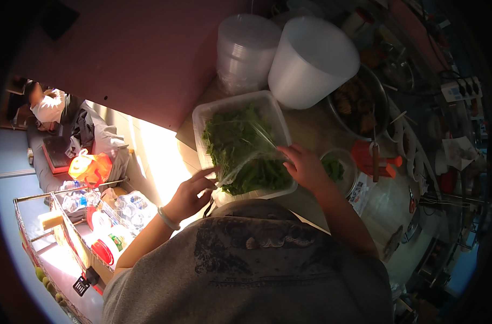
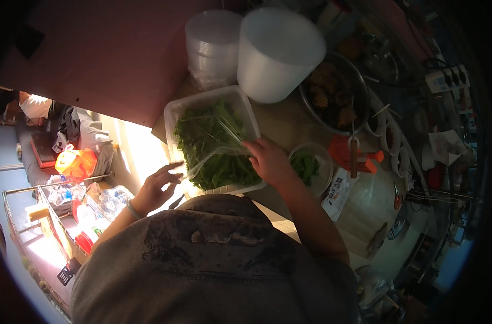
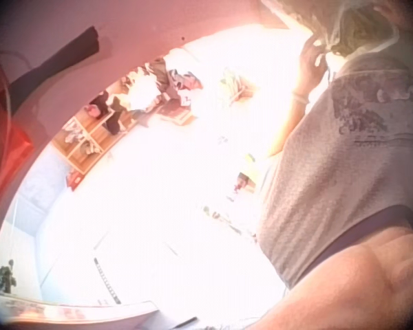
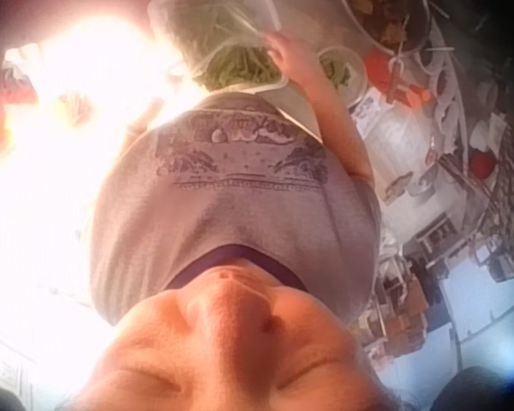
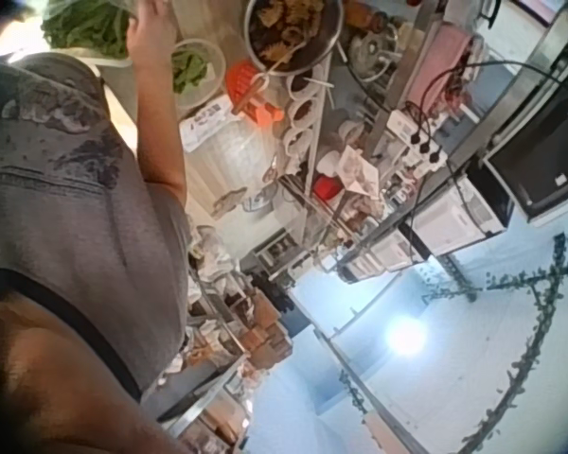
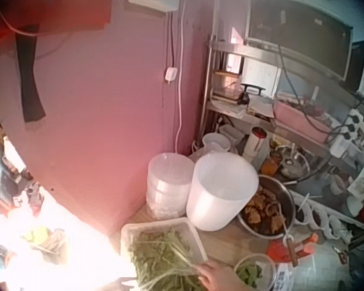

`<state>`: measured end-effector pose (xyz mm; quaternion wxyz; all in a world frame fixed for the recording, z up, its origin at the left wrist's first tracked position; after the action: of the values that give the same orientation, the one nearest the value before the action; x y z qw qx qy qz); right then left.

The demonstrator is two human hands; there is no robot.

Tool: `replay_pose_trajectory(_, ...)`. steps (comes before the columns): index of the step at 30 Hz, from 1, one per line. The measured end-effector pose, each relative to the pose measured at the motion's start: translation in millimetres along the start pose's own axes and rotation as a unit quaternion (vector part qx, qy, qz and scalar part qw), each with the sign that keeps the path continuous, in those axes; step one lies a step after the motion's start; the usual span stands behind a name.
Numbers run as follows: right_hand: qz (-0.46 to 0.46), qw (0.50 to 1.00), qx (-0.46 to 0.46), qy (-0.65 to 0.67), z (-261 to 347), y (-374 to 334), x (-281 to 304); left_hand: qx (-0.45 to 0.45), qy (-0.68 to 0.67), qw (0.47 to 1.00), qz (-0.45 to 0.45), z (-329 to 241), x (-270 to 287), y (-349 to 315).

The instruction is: The person assembles a takeout meal by placing lettuce and a cooked meat item into a plastic container, then ladles broth over it from a pot. They add a spoonful of sauce, seal the container with a lid, and place it into a paper bag.

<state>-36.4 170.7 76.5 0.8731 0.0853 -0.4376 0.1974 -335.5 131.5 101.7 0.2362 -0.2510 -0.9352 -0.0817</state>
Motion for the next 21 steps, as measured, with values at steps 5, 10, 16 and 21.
replay_pose_trajectory(5, 0.023, 0.997, -0.07, 0.03, -5, 1, -1, 0.053, -0.078, 0.996, -0.003, 15, -11, -18)
replay_pose_trajectory(10, 0.053, 0.997, -0.04, 0.032, 0, 5, 2, 0.264, -0.415, 0.853, -0.174, 41, -6, -41)
replay_pose_trajectory(16, -0.002, 0.996, -0.025, 0.089, 6, 1, 6, 0.28, -0.422, 0.824, -0.253, 58, -8, -45)
replay_pose_trajectory(21, -0.065, 0.993, -0.096, -0.024, 7, -7, -10, 0.333, -0.376, 0.82, -0.276, 68, -18, -61)
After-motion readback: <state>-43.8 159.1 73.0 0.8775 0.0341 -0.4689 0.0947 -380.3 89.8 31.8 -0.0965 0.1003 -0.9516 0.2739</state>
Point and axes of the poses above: each hand's wrist, its own y-axis towards the middle knuckle, its own x-axis out of the back of the hand, z = x × y, the point moved 4 cm from there along y, towards the middle knuckle, and after that the axes turned 1 degree about x, right-handed, at the moved point
